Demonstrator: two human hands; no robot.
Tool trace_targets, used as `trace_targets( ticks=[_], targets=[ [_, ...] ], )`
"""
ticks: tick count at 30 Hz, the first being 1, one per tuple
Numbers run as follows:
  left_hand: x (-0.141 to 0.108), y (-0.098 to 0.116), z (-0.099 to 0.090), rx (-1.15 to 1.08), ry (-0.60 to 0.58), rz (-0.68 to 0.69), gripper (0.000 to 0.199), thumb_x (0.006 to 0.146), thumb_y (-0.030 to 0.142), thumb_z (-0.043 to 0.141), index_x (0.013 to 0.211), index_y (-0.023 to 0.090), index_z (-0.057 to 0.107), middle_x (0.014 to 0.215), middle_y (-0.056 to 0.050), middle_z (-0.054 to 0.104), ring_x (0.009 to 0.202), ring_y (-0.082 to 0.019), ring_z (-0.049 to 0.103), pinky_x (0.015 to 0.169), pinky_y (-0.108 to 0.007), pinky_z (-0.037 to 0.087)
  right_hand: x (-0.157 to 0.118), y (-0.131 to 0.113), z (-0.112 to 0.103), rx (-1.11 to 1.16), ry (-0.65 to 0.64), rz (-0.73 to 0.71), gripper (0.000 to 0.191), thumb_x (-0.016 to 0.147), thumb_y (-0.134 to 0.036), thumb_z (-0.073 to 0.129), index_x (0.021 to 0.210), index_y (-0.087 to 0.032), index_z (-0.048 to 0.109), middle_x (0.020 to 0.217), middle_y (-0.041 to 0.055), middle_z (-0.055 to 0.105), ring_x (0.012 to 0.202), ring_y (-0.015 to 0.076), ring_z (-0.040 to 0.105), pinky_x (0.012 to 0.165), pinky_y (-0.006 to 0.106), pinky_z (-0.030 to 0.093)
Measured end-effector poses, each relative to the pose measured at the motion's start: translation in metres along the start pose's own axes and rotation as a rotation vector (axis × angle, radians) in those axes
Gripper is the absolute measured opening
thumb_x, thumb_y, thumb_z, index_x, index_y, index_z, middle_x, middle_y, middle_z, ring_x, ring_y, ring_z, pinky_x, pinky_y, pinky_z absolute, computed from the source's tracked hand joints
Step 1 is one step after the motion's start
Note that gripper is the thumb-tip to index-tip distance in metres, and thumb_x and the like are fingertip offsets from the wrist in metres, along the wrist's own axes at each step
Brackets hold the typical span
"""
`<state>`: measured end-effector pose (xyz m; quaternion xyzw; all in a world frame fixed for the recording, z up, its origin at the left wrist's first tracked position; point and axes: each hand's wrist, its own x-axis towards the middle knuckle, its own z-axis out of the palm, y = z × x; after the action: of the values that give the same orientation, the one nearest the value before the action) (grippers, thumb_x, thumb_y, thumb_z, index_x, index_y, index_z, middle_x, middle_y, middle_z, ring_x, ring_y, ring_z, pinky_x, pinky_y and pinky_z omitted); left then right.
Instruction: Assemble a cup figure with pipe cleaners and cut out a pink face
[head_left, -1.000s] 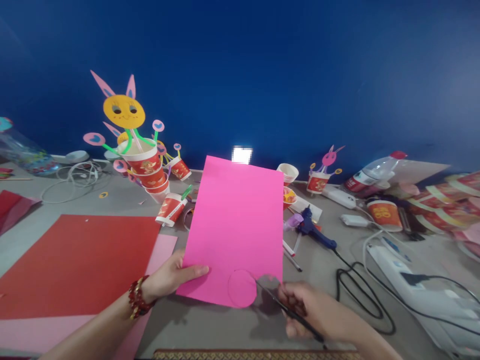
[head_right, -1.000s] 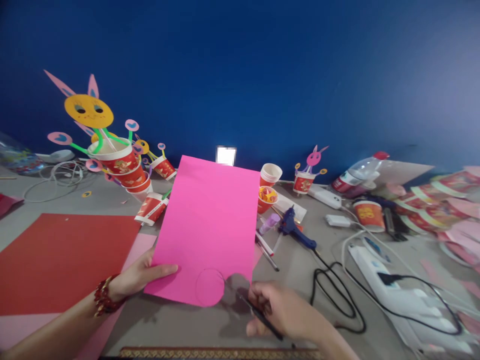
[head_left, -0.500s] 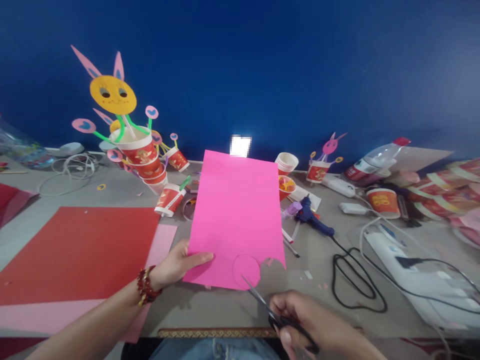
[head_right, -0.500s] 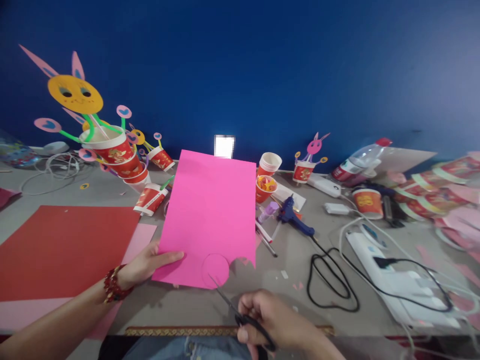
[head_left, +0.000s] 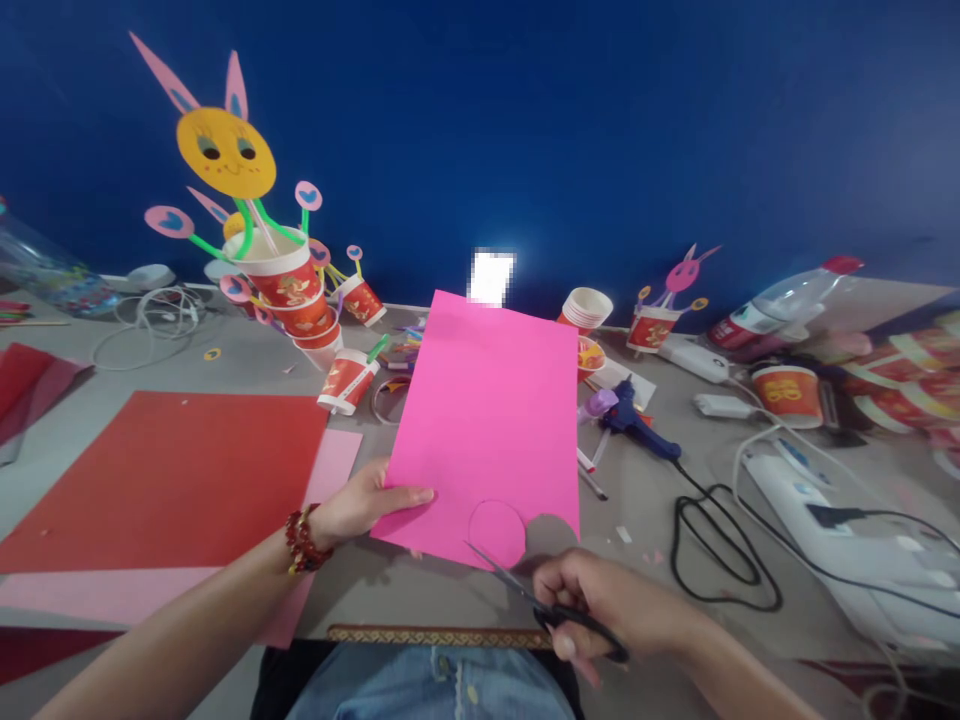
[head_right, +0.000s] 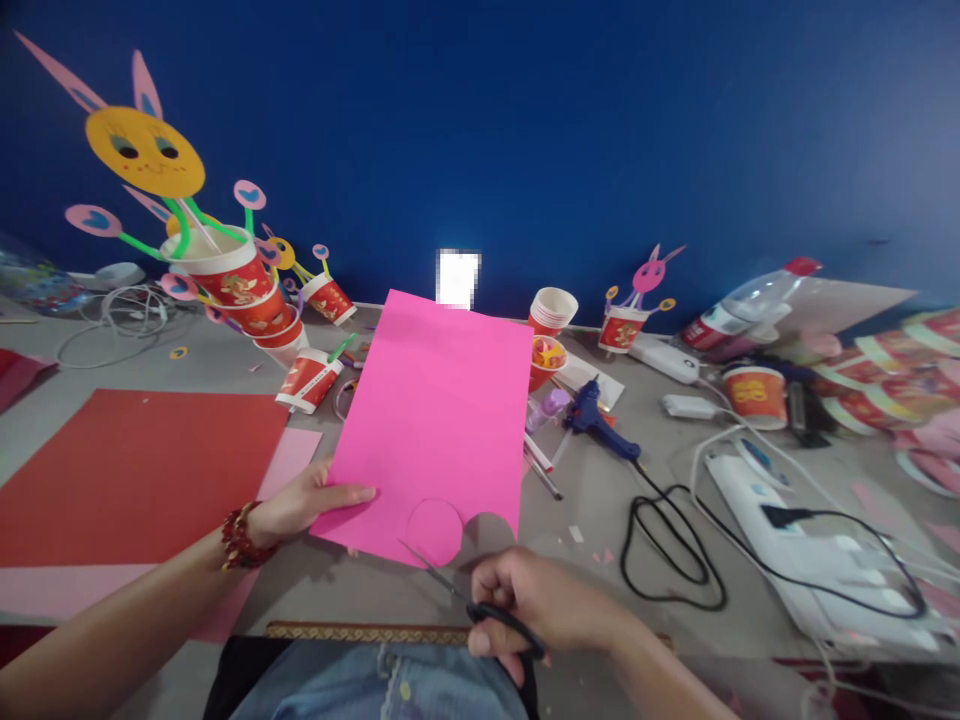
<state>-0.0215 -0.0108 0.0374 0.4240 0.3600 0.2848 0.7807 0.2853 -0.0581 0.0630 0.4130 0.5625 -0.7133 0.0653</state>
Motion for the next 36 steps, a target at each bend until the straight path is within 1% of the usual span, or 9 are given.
trace_targets(
  ticks=[4,13,17,21,27,31,36],
  targets=[
    [0.000,-0.004,-0.003,-0.006,0.008,-0.003,0.029,0.079,0.035,0.079,0.093,0.013,0.068,0.071,-0.005,0.075,0.053,-0.019,0.071,0.048,-0.025,0.056,0.001,-0.003,-0.002,-0.023,0.002,0.022,0.036,0.075,-0.050,0.072,0.073,-0.021,0.050,0.050,-0.0073,0.059,0.039,0.0066,0.042,0.038,0.015,0.032],
    [0.000,0.002,0.000,-0.013,-0.006,-0.018,0.028,0.078,0.036,0.080,0.087,0.012,0.068,0.068,-0.005,0.073,0.052,-0.018,0.069,0.045,-0.023,0.053,0.001,-0.008,-0.001,-0.037,0.038,0.046,0.035,0.072,-0.046,0.073,0.069,-0.021,0.048,0.045,-0.0086,0.053,0.039,0.0061,0.038,0.038,0.016,0.027],
    [0.001,0.001,-0.001,-0.029,0.007,-0.025,0.030,0.077,0.035,0.081,0.089,0.012,0.068,0.068,-0.004,0.074,0.052,-0.019,0.070,0.045,-0.024,0.055,0.000,-0.012,-0.001,-0.046,0.031,0.057,0.034,0.071,-0.044,0.073,0.069,-0.021,0.048,0.047,-0.0087,0.053,0.041,0.0064,0.039,0.041,0.016,0.028],
    [0.001,-0.001,-0.002,-0.043,0.014,-0.020,0.029,0.077,0.034,0.082,0.090,0.013,0.067,0.069,-0.003,0.074,0.052,-0.018,0.070,0.046,-0.023,0.055,0.000,-0.010,-0.001,-0.041,0.035,0.063,0.034,0.072,-0.045,0.072,0.069,-0.021,0.048,0.048,-0.0083,0.054,0.041,0.0064,0.038,0.041,0.017,0.028],
    [0.001,0.002,0.000,-0.038,-0.019,-0.033,0.029,0.078,0.036,0.081,0.085,0.012,0.066,0.065,-0.004,0.073,0.048,-0.017,0.068,0.043,-0.021,0.052,0.002,-0.008,-0.002,-0.033,0.030,0.045,0.034,0.070,-0.042,0.075,0.069,-0.021,0.048,0.048,-0.0087,0.052,0.042,0.0063,0.040,0.041,0.017,0.027],
    [0.002,0.003,0.000,-0.025,-0.008,-0.034,0.031,0.077,0.037,0.081,0.085,0.012,0.066,0.065,-0.004,0.072,0.048,-0.016,0.068,0.042,-0.021,0.053,0.003,-0.008,-0.001,-0.030,0.028,0.043,0.034,0.070,-0.042,0.075,0.068,-0.020,0.048,0.050,-0.0086,0.052,0.043,0.0060,0.040,0.042,0.017,0.026],
    [0.001,0.002,-0.002,-0.016,-0.008,-0.034,0.031,0.078,0.038,0.080,0.087,0.011,0.067,0.065,-0.004,0.073,0.049,-0.017,0.068,0.044,-0.022,0.055,0.002,-0.004,0.001,0.006,-0.006,0.026,0.033,0.070,-0.041,0.075,0.073,-0.020,0.049,0.054,-0.0086,0.054,0.045,0.0063,0.046,0.044,0.016,0.030]
  ],
)
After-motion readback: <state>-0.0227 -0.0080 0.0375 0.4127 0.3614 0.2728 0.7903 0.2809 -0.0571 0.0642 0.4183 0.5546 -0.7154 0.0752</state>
